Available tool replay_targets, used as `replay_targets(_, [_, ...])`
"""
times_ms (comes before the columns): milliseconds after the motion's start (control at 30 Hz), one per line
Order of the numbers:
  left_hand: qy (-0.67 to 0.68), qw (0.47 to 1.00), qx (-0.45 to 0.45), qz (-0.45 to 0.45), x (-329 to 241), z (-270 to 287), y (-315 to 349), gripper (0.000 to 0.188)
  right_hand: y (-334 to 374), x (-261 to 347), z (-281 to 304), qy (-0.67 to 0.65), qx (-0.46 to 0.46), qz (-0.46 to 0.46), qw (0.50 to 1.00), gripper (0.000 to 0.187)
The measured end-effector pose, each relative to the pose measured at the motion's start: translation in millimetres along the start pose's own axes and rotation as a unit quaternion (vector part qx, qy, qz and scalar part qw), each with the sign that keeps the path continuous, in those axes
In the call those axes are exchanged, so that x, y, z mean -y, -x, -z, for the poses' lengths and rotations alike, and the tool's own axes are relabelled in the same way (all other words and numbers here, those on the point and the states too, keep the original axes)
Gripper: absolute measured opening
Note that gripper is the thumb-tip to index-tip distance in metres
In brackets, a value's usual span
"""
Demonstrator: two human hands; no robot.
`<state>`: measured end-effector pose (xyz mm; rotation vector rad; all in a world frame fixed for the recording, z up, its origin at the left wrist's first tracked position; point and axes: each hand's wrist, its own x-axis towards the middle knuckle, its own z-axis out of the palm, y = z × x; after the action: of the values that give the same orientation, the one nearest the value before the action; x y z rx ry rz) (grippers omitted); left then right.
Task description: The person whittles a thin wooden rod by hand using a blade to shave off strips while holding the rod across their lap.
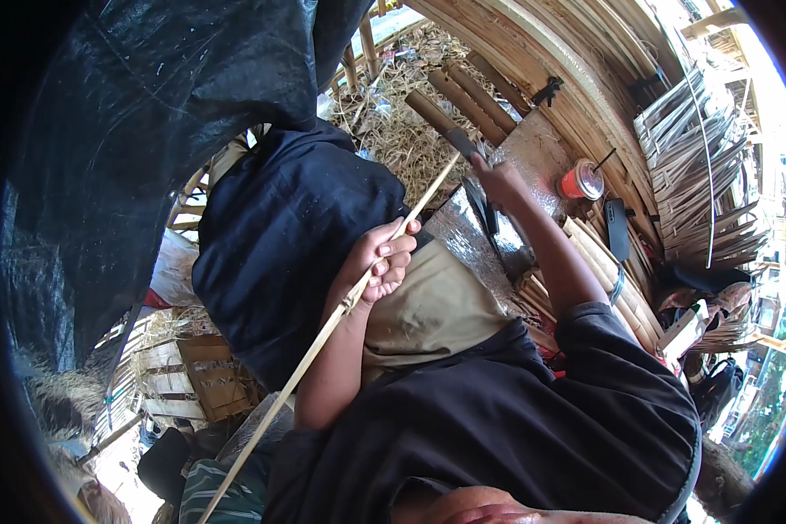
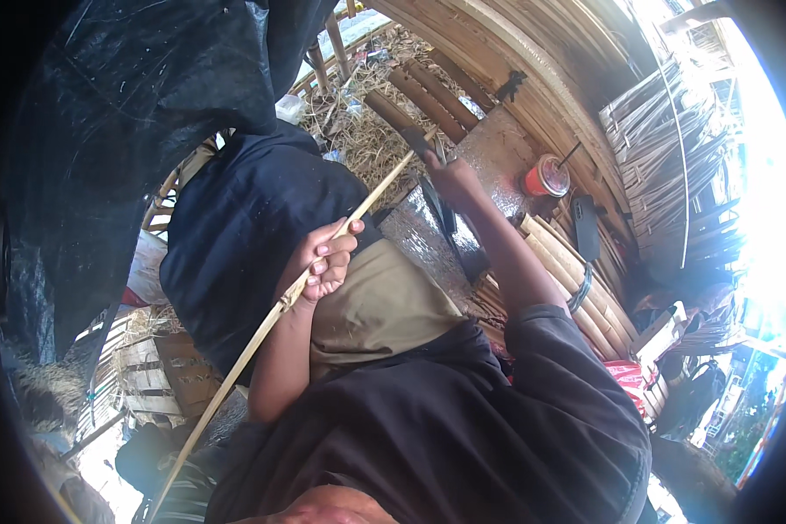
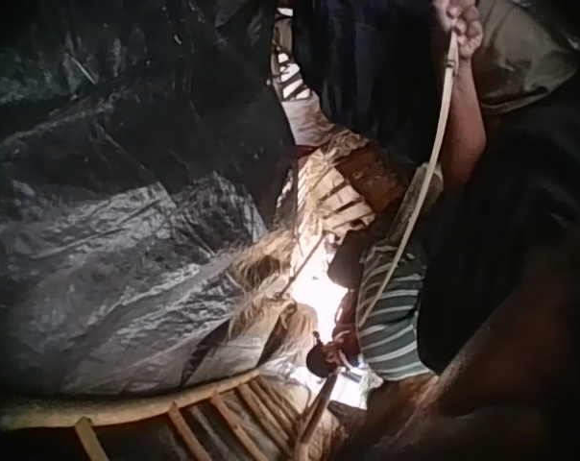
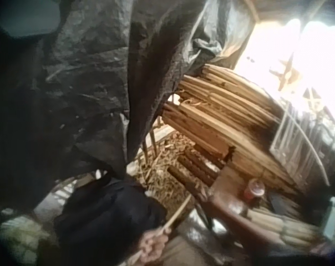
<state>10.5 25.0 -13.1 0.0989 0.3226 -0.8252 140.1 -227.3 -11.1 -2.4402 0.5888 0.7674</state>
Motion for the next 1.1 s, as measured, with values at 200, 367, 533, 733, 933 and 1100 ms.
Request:
replay_targets(200, [0.000, 1.000, -0.027, 0.006, -1, -3, -3, 0.023, -8, -1, 8, 0.019, 0.016, 0.034, 0.999, 0.079])
replay_targets(367, [-0.045, 0.999, -0.030, 0.000, 1, -2, -2, 0.022, 6, -3, -17, 0.082, -0.037, 0.065, 0.994, 0.078])
replay_targets(533, [-0.067, 0.997, -0.043, -0.001, -1, -8, 0, 0.022, -11, -3, 3, 0.077, 0.007, 0.028, 0.997, 0.079])
replay_targets(733, [-0.052, 0.998, -0.034, 0.004, 0, -5, -1, 0.022, -1, -5, 8, 0.052, 0.020, 0.028, 0.998, 0.082])
replay_targets(933, [-0.118, 0.991, -0.063, -0.002, 1, -10, 0, 0.023, 21, 7, 10, 0.086, 0.077, 0.013, 0.993, 0.082])
replay_targets(1100, [-0.050, 0.998, -0.034, 0.007, -1, -5, -2, 0.022, 11, 1, -13, 0.086, -0.014, 0.025, 0.996, 0.081])
